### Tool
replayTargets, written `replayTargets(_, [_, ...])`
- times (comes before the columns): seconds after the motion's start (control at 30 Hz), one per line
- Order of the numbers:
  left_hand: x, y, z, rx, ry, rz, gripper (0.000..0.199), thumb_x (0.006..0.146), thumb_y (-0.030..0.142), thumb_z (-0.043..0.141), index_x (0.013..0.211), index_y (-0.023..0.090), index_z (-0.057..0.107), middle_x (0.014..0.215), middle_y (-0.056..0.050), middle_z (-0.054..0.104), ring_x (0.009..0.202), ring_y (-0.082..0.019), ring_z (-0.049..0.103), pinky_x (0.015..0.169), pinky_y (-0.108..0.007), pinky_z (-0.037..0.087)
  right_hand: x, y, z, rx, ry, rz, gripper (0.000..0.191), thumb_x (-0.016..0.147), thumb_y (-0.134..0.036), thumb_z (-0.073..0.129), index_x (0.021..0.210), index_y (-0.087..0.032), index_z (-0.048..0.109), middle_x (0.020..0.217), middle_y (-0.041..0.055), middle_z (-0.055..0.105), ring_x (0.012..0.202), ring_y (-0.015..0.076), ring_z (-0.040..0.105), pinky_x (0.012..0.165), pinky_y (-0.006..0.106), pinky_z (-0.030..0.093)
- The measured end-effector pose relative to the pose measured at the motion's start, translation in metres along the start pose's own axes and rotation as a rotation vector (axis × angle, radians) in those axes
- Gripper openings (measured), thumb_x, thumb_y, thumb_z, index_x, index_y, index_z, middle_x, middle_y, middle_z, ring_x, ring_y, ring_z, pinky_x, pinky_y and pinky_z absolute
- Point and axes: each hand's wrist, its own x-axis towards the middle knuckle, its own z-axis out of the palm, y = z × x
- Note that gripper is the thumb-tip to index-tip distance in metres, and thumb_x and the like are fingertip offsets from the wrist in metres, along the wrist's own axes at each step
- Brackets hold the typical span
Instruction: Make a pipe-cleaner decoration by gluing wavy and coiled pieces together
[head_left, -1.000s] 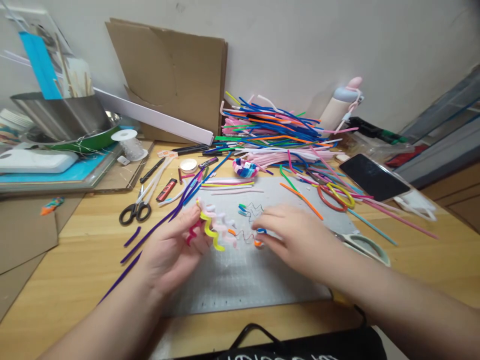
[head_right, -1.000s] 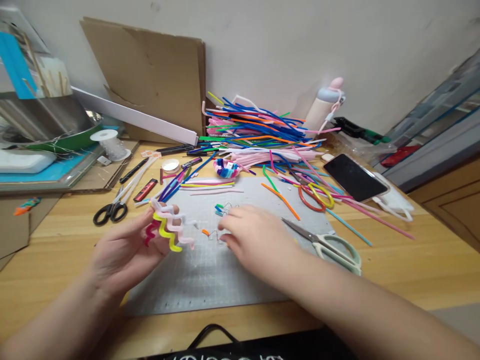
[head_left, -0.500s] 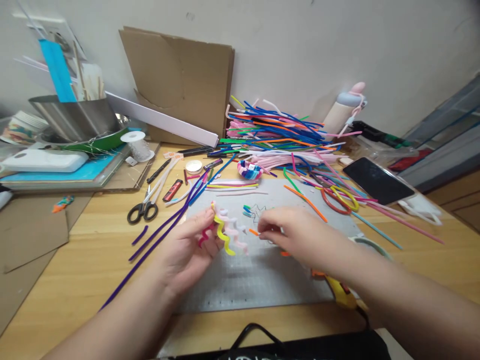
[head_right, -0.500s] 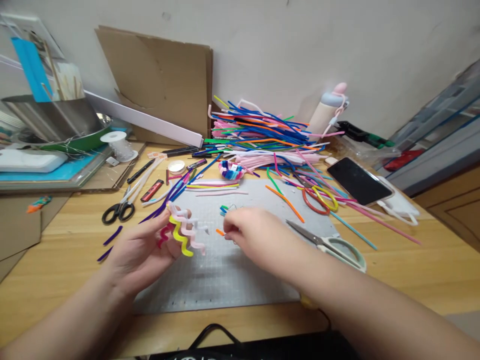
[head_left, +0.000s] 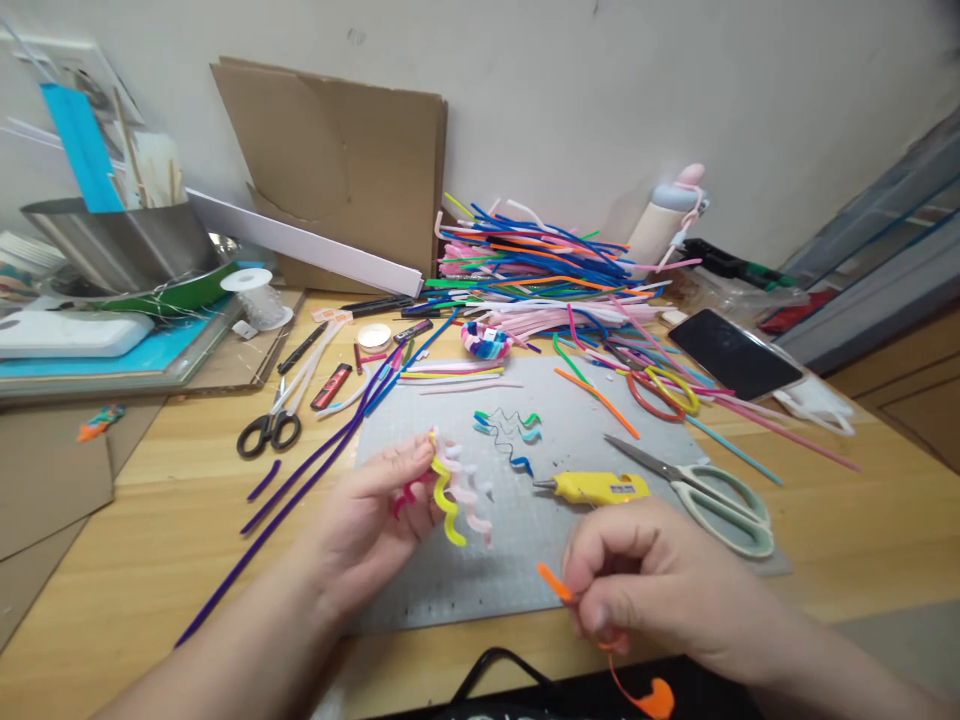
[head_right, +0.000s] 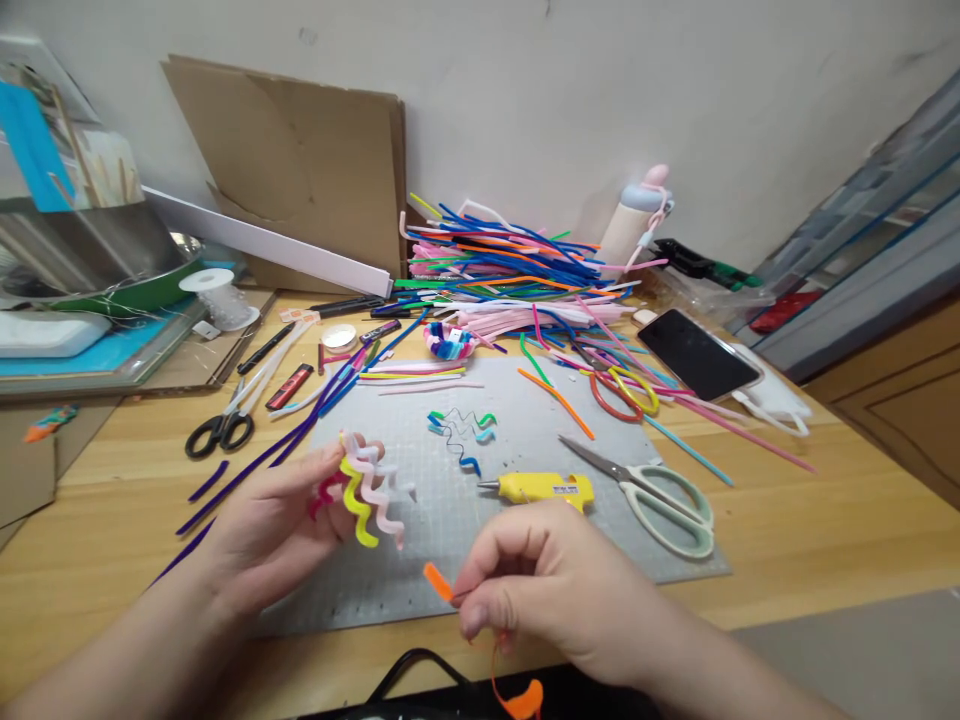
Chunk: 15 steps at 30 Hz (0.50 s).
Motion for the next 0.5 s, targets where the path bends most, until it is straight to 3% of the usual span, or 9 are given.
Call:
replayTargets(0.27, [0.004,-0.014,-0.006,0.028,-0.099,-0.26,0.012,0.07,0.014,0.073,0.077,0.009,0.064,0.068,-0.001,0.052,0.056,-0.007,0.047,0.054,-0.018,0.041,0.005,-0.005,0.001,-0.236,0.173,-0.442,0.013,0.081,-0.023,0.062,0.073,-0.019,0.071,0.068,0.0017,0.065,0.06,0.0103,0.06,0.055,0.02,0.051])
replayTargets(0.4, [0.004,-0.015,-0.007,0.018,-0.141,-0.273,0.01,0.074,0.015,0.071,0.076,0.01,0.063,0.066,0.0,0.05,0.055,-0.006,0.045,0.053,-0.016,0.04,0.009,-0.008,0.004,-0.321,0.292,-0.55,0.007,0.079,-0.02,0.065,0.075,-0.019,0.071,0.071,0.0026,0.067,0.059,0.0118,0.062,0.053,0.021,0.053])
replayTargets(0.5, [0.003,-0.015,-0.007,0.005,-0.171,-0.276,0.009,0.074,0.015,0.07,0.075,0.01,0.063,0.064,0.0,0.049,0.052,-0.005,0.044,0.052,-0.016,0.041,0.011,-0.01,0.007,-0.486,0.361,-0.695,0.004,0.077,-0.018,0.068,0.075,-0.02,0.071,0.073,0.0032,0.07,0.068,0.0153,0.066,0.063,0.026,0.055])
